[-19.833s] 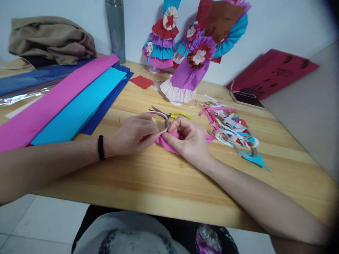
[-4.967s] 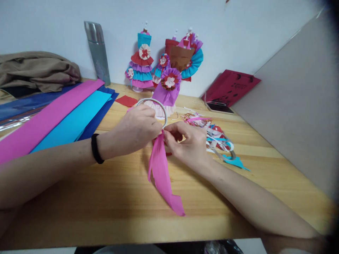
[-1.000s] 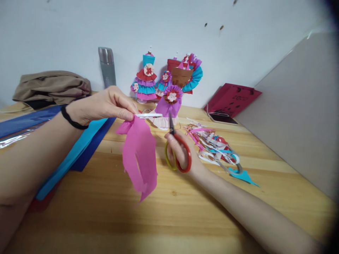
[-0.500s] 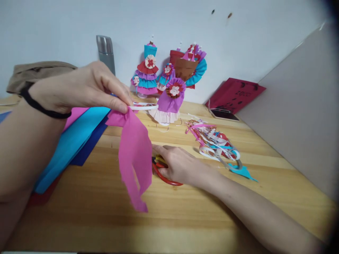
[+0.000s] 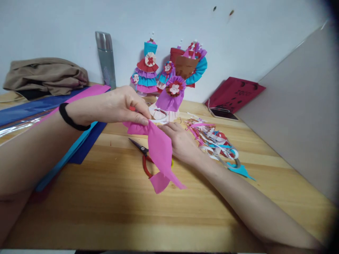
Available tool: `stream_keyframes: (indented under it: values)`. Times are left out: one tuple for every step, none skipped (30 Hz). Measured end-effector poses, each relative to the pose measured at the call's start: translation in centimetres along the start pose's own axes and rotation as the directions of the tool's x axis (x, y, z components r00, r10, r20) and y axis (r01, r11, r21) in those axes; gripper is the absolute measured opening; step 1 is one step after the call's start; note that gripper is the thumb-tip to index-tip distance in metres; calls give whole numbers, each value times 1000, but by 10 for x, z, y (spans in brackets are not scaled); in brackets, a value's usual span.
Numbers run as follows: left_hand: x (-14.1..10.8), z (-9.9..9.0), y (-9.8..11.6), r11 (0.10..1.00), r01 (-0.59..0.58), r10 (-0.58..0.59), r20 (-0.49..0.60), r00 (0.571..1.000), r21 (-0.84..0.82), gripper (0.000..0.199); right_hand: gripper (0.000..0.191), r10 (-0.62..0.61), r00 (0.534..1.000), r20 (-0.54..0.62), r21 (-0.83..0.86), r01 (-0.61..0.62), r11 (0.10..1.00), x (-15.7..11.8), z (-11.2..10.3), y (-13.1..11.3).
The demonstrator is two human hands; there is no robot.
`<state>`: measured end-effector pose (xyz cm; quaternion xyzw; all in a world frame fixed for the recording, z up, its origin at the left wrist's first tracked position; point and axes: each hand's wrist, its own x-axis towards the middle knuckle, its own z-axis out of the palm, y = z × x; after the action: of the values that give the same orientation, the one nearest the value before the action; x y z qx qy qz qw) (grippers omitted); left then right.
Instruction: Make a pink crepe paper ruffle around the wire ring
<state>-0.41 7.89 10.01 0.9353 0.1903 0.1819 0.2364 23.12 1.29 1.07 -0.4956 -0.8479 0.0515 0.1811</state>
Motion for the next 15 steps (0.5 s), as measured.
stream_keyframes:
  values:
    - [0, 0, -1, 1000, -12, 12, 7, 1000, -12, 19, 39, -25, 999, 23, -70, 27, 997, 3, 1, 5]
    - [-1, -1, -2, 1000, -21, 22, 13, 1000, -20, 18, 43, -19, 998, 61, -133, 27, 991, 4, 1, 8]
    - [-2, -1, -3, 999, -25, 25, 15, 1000, -23, 17, 43, 12, 995, 100, -200, 9, 980, 5, 0, 11]
    - [-2, -2, -4, 999, -24, 24, 13, 1000, -23, 16, 39, 75, 990, 123, -278, -38, 960, 6, -2, 13]
    - [-2, -2, -5, 1000, -20, 20, 9, 1000, -21, 16, 34, 158, 980, 123, -365, -103, 925, 5, -5, 15]
    - [-2, -2, -4, 1000, -15, 15, 4, 1000, -18, 15, 29, 240, 966, 98, -452, -171, 876, 5, -9, 17]
    - [-2, -2, -4, 1000, -6, 6, -1, 1000, -13, 15, 25, 305, 951, 56, -523, -232, 820, 4, -13, 20]
    - [-2, -2, -2, 1000, 5, -5, -4, 1000, -7, 15, 25, 345, 938, 19, -565, -275, 778, 4, -18, 22]
    - [-2, -2, 1, 1000, 17, -17, -8, 1000, 2, 15, 26, 362, 932, -23, -575, -309, 757, 3, -23, 25]
    - [-1, -2, 4, 999, 33, -33, -10, 999, 12, 16, 27, 362, 930, -65, -553, -335, 763, 3, -28, 28]
    - [-1, -2, 7, 998, 52, -52, -11, 999, 22, 16, 27, 349, 928, -127, -494, -364, 789, 3, -32, 29]
    - [0, -1, 10, 997, 72, -71, -11, 997, 31, 17, 27, 329, 925, -190, -392, -379, 838, 4, -36, 30]
    - [0, 0, 13, 995, 89, -89, -9, 996, 38, 18, 24, 313, 918, -242, -243, -370, 897, 4, -39, 28]
    - [1, 2, 15, 994, 102, -102, -6, 995, 44, 19, 21, 308, 911, -275, -53, -335, 941, 4, -42, 25]
    - [1, 4, 15, 992, 112, -112, -5, 994, 52, 20, 18, 306, 912, -275, 155, -272, 950, 3, -44, 20]
